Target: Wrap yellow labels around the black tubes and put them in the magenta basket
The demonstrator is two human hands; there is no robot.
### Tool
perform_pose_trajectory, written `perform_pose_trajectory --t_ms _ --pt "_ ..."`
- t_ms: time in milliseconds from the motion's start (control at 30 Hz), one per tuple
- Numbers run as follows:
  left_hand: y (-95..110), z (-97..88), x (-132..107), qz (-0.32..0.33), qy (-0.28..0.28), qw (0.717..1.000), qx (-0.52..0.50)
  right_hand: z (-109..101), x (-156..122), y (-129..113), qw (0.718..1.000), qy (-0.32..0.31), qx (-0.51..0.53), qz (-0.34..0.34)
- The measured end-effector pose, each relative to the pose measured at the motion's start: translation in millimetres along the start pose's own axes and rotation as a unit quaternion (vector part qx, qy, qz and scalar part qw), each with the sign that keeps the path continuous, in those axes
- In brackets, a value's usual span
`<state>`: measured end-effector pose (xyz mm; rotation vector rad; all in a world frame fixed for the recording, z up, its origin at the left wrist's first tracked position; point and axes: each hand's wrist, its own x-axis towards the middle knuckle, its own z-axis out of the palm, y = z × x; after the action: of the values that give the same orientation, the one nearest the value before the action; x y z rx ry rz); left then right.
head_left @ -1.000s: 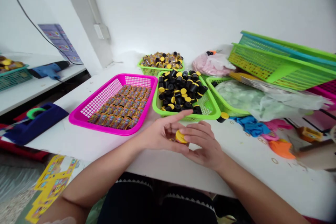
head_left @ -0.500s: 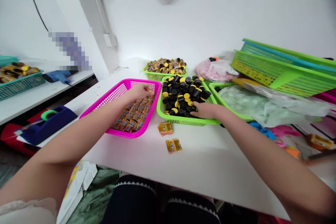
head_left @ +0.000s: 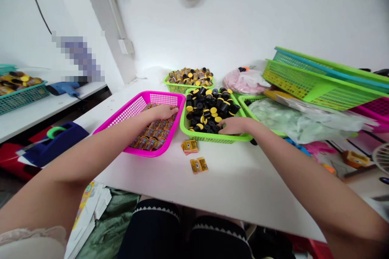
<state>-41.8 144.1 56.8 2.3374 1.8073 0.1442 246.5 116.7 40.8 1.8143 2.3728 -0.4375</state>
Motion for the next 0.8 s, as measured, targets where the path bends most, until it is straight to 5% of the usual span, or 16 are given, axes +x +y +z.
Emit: perform_pose_trajectory --t_ms 100,167,233,267,367,467,567,700,800 --pt "22 -1.0 -43 0.061 0.128 0.99 0.018 0 -7 6 0.999 -0.02 0.025 0.012" --pt "39 14.6 -82 0.209 0.204 0.956 0.033 2 -15 15 0.999 0.003 0.049 0.023" --pt "55 46.7 -119 0.359 0.145 0.921 0.035 5 -25 23 0.989 0.062 0.122 0.048" --pt "62 67.2 -136 0.37 0.117 0.921 0.039 8 -30 26 0.976 0.107 0.183 0.057" --pt "74 129.2 -174 0.313 0.045 0.946 0.065 21 -46 26 0.865 0.243 0.439 0.03" --pt "73 164.2 -204 0.321 0.026 0.941 0.106 41 -61 16 0.727 0.289 0.62 -0.058" --pt "67 163.9 -233 0.373 0.054 0.915 0.143 57 -74 9 0.674 0.302 0.665 -0.108" --pt "58 137.5 -247 0.421 0.035 0.899 0.117 66 -81 10 0.68 0.281 0.661 -0.15" --pt "54 122.3 -226 0.413 0.03 0.906 0.085 70 -79 14 0.68 0.248 0.667 -0.178"
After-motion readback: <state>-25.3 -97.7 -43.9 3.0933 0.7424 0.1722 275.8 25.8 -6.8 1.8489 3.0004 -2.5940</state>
